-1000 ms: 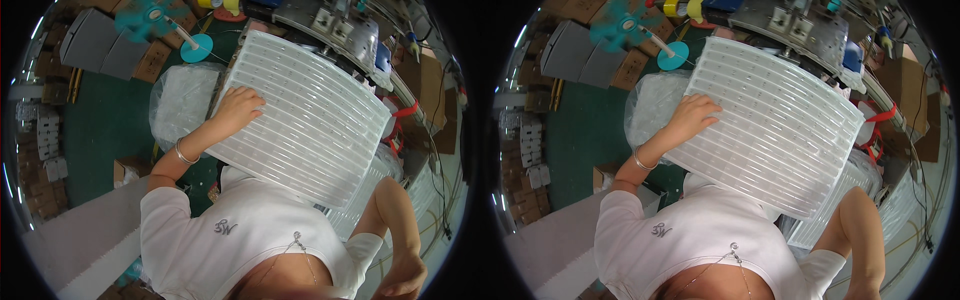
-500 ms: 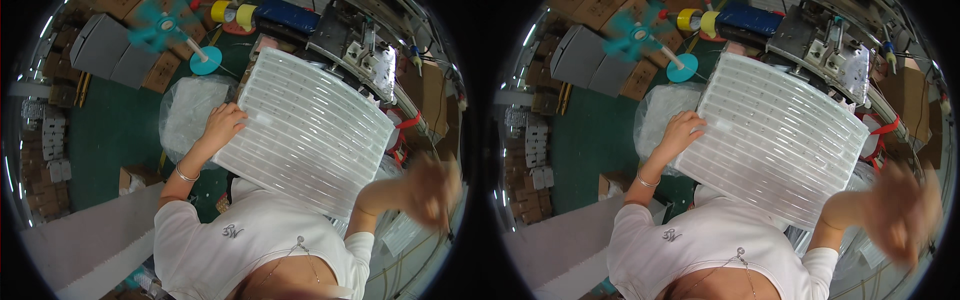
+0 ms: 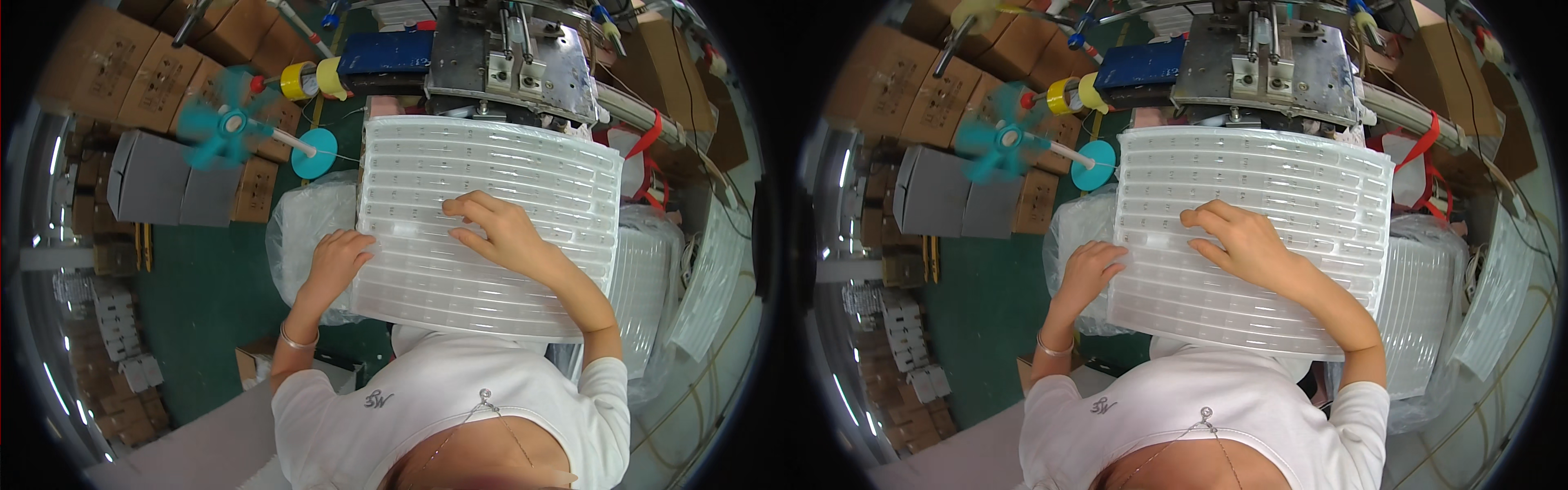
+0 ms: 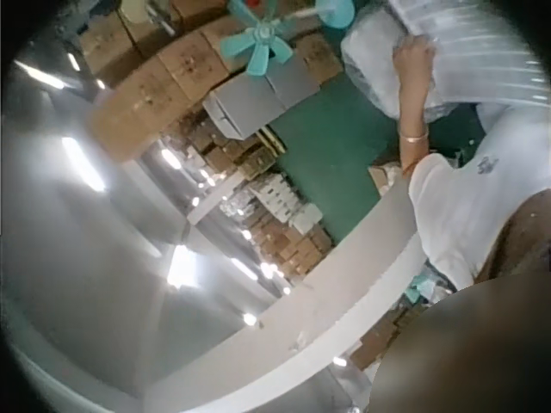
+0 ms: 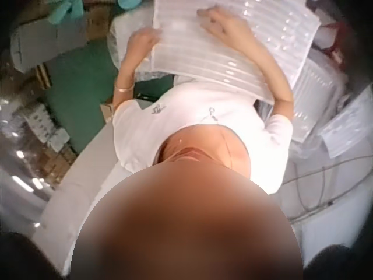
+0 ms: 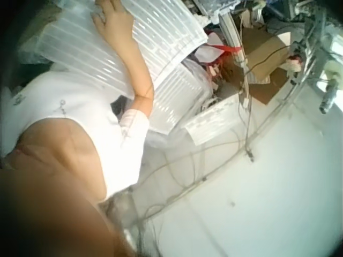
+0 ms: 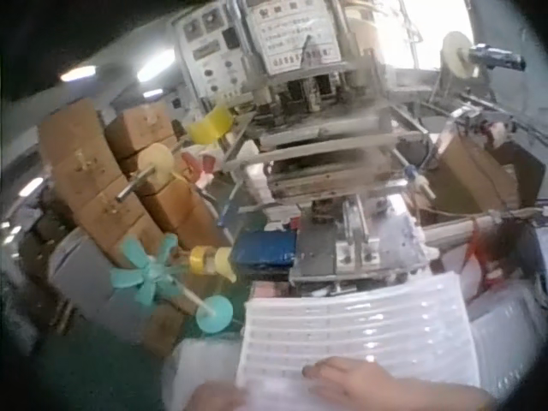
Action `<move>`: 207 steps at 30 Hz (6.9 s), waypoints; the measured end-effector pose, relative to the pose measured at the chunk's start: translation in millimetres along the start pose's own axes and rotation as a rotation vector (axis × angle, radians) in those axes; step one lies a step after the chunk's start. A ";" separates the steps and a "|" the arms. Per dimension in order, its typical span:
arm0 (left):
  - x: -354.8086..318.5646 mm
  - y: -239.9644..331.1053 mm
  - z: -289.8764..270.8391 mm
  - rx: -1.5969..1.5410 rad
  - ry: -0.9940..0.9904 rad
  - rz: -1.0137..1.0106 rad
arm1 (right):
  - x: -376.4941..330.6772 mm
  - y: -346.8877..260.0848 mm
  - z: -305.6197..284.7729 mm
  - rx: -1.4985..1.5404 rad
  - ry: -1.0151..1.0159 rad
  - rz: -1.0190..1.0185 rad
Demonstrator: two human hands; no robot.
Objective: Assembling or inspecting white plastic grid components using a production machine.
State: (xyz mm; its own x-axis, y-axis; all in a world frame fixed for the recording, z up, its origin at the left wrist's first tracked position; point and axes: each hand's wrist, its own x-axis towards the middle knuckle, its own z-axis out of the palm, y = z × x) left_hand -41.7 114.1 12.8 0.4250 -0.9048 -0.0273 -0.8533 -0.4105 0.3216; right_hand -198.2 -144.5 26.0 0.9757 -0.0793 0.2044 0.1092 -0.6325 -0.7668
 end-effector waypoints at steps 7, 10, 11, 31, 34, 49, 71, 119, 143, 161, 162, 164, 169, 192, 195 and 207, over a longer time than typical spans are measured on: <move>75.4 72.0 -21.5 -0.603 0.286 0.015 | 18.0 -3.2 -5.3 0.141 0.149 -0.217; 131.8 89.7 -16.7 -0.669 0.420 0.217 | 12.8 9.3 -38.2 0.144 0.349 -0.132; 152.3 96.5 -18.1 -0.675 0.457 0.270 | 9.6 11.8 -53.1 0.235 0.421 0.046; 94.6 24.9 -21.7 -0.331 0.515 -0.076 | 116.0 82.1 -115.0 -0.802 0.897 -0.088; 59.3 17.5 -7.7 -0.370 0.396 -0.077 | 97.0 62.8 -78.8 -0.655 0.939 -0.177; 37.5 28.9 -0.7 -0.208 0.038 0.009 | 5.9 22.3 87.3 -0.635 0.001 -0.282; 83.5 20.9 -12.3 -0.571 0.393 -0.064 | 21.6 2.2 5.8 0.192 0.230 -0.048; 63.5 61.0 25.4 -0.039 -0.054 0.239 | -4.9 5.3 -2.7 -0.137 -0.022 -0.049; 137.0 50.8 -0.5 -0.308 0.397 0.150 | -11.5 50.9 -82.5 0.190 0.572 0.257; 191.2 103.7 -30.9 -0.151 0.695 0.296 | 125.2 80.7 -109.3 -0.788 0.821 0.061; 179.9 102.1 -33.8 -0.146 0.689 0.289 | 126.7 80.4 -109.3 -0.778 0.817 0.062; 162.9 100.3 -36.6 -0.360 0.525 0.204 | 123.9 83.2 -110.9 -0.772 0.807 0.048; 136.2 88.9 -28.0 -0.554 0.470 0.226 | 89.7 56.6 -102.9 -0.747 1.032 -0.151; 115.8 69.2 -6.5 -1.038 0.166 0.109 | 0.7 35.8 -37.4 0.001 0.062 0.033; 117.2 71.2 -9.4 -1.066 0.214 0.137 | 11.7 44.9 -46.5 0.155 0.238 0.235; 141.3 47.6 10.0 -0.763 0.465 0.076 | 13.1 23.7 -73.0 0.224 0.441 0.092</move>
State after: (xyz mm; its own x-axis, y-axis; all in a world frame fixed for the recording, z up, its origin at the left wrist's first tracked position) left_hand -25.3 -34.4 14.7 0.5962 -0.7212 0.3527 -0.5214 -0.0139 0.8532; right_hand -196.7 -216.7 54.9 0.8152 -0.4753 0.3308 0.1121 -0.4310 -0.8954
